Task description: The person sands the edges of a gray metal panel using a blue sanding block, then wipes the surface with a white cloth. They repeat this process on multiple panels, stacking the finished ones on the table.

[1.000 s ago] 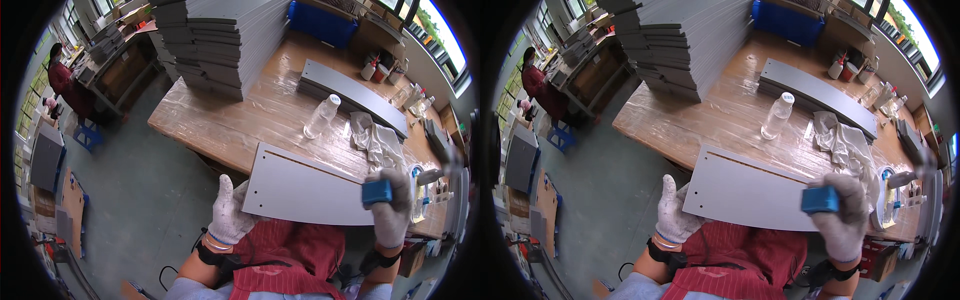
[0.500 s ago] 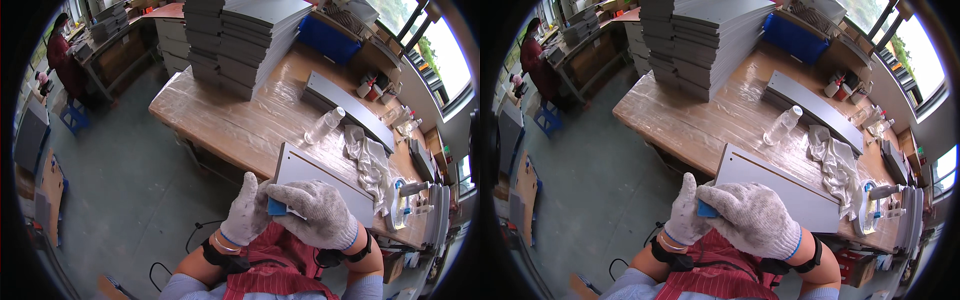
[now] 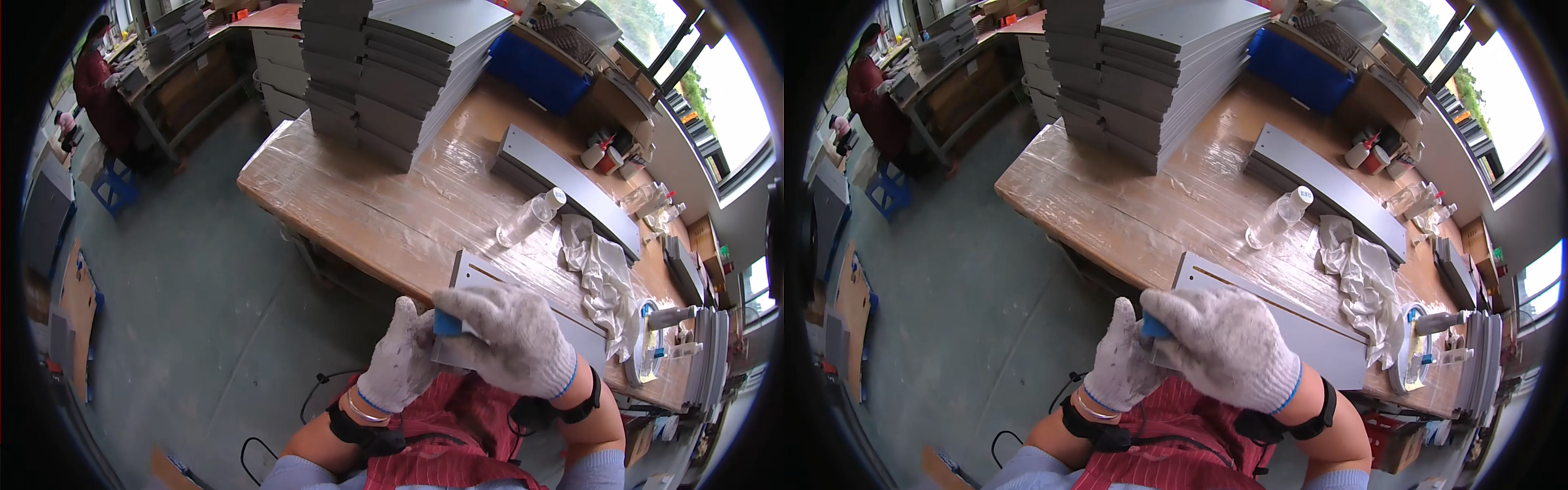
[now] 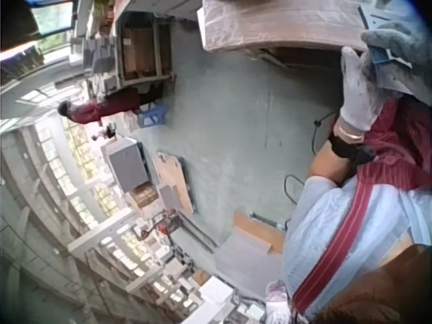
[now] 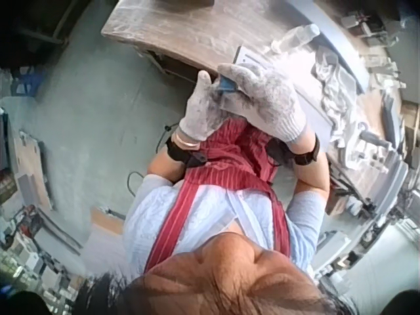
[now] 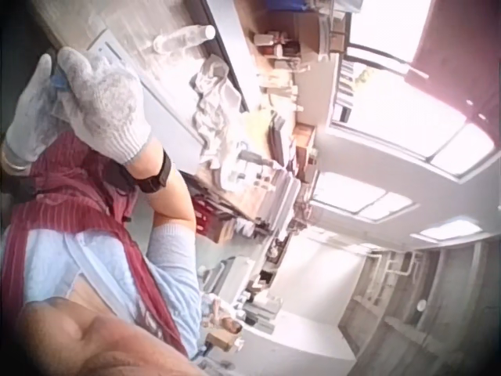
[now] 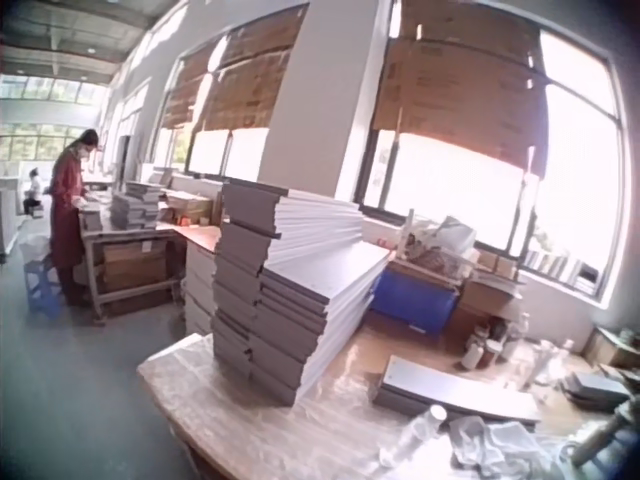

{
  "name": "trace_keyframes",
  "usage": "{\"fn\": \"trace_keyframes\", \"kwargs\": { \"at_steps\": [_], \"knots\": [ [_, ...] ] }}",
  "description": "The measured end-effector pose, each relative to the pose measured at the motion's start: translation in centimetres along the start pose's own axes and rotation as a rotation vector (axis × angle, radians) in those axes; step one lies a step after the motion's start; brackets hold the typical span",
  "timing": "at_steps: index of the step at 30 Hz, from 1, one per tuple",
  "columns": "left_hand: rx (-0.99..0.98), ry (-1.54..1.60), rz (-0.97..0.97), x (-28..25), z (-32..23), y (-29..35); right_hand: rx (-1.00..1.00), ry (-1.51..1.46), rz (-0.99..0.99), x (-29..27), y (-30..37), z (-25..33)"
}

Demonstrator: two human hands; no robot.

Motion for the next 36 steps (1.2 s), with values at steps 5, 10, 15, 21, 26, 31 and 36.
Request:
{"fn": "trace_keyframes", "kwargs": {
  "at_steps": [5, 10, 15, 21, 26, 31, 36],
  "knots": [
    [-0.020, -0.125, 0.111, -1.3, -0.5, -0.9, 0.224, 0.088, -0.283, 0.9, -3.9, -8.2],
    [0.064, -0.663, -0.105, -0.8, -2.5, -3.5, 0.456, -0.196, -0.326, -0.1, -3.3, -10.0],
    [0.160, -0.675, -0.113, -0.5, -4.5, -1.7, 0.528, -0.171, -0.405, -2.2, -0.1, -9.4],
    [0.254, -0.710, -0.097, 1.1, -6.9, 2.9, 0.605, -0.584, -0.685, -3.8, 5.2, -8.2],
    [0.330, -0.732, -0.089, 2.2, -6.6, 4.8, 0.634, -0.632, -0.776, -4.5, 5.9, -5.5],
    [0.350, -0.783, -0.001, 1.7, -5.0, 5.2, 0.564, -0.774, -0.733, -3.6, 5.6, -3.5],
    [0.324, -0.934, 0.141, 2.2, -4.4, 6.1, 0.187, -0.468, -0.484, -2.7, 2.4, -0.7]
  ]
}}
Point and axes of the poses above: each hand's wrist, its own y-axis away from the middle knuckle, its own x-axis out of the palm, z = x × y, the point moved 5 cm from there along -y, towards the middle knuckle, and after that the axes turned 14 degrees about y, right-handed, at the moved point
